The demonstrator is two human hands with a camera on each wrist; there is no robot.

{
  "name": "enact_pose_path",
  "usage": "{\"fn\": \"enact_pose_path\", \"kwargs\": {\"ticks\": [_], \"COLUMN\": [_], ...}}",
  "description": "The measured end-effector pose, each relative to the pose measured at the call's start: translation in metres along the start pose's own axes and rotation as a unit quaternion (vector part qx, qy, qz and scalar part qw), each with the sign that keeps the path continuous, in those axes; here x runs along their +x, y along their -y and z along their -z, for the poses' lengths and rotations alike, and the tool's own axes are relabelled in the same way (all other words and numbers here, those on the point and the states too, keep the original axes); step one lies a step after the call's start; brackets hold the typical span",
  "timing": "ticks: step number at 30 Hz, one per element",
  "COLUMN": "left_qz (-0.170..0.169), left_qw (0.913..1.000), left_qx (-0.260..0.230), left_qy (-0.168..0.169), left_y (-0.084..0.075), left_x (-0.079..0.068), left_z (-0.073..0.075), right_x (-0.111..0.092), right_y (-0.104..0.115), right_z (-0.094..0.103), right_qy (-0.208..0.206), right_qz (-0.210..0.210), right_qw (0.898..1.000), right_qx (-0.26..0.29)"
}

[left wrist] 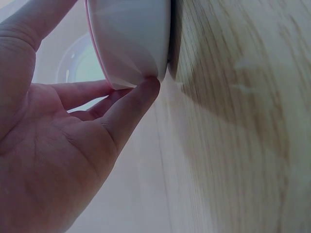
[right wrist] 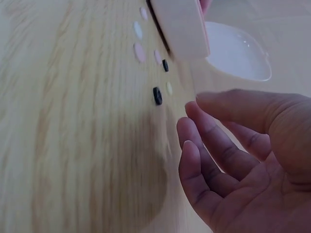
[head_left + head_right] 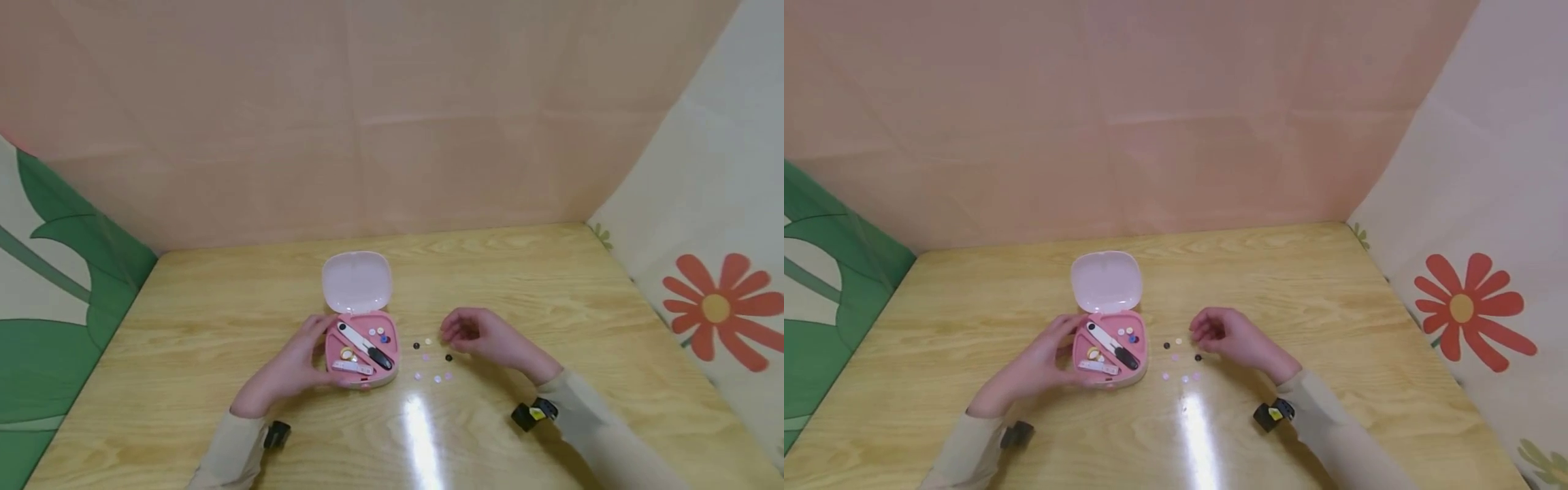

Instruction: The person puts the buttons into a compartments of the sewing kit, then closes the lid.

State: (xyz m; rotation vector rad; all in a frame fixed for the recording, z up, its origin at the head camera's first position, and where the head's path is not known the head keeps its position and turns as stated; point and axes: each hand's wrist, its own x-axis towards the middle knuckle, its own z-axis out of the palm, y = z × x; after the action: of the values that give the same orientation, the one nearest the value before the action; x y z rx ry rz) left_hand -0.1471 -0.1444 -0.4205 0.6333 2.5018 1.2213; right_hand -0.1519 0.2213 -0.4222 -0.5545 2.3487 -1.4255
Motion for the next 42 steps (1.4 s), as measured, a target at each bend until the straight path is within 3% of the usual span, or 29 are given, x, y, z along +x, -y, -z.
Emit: {"fn": "enact_pose_path", "kwargs": {"ticks": [11, 25, 42], "left_qz": [-0.007, -0.007, -0.003], "left_qw": [0.9999, 0.9999, 0.9998], "left_qx": [0.009, 0.013, 0.021], "left_qy": [-0.002, 0.001, -0.005], "left_y": [-0.0026, -0.002, -0.0019], "left_x": [-0.0005, 0.0004, -0.0003], "left_z": [0.0015, 0.0003, -0.0013], "right_x": [-0.0035, -0.0048, -0.0018], "right_y": [-0.007, -0.0078, -0.0094], "right_z": [0.0008, -0.0033, -0.0075], "right_qy": [0.021, 0.019, 0.009], "right_qz": [-0.005, 0.002, 0.0], "right_qw": [1.0, 1.0, 1.0], "right_qx": [0.006, -0.025, -0.023]}}
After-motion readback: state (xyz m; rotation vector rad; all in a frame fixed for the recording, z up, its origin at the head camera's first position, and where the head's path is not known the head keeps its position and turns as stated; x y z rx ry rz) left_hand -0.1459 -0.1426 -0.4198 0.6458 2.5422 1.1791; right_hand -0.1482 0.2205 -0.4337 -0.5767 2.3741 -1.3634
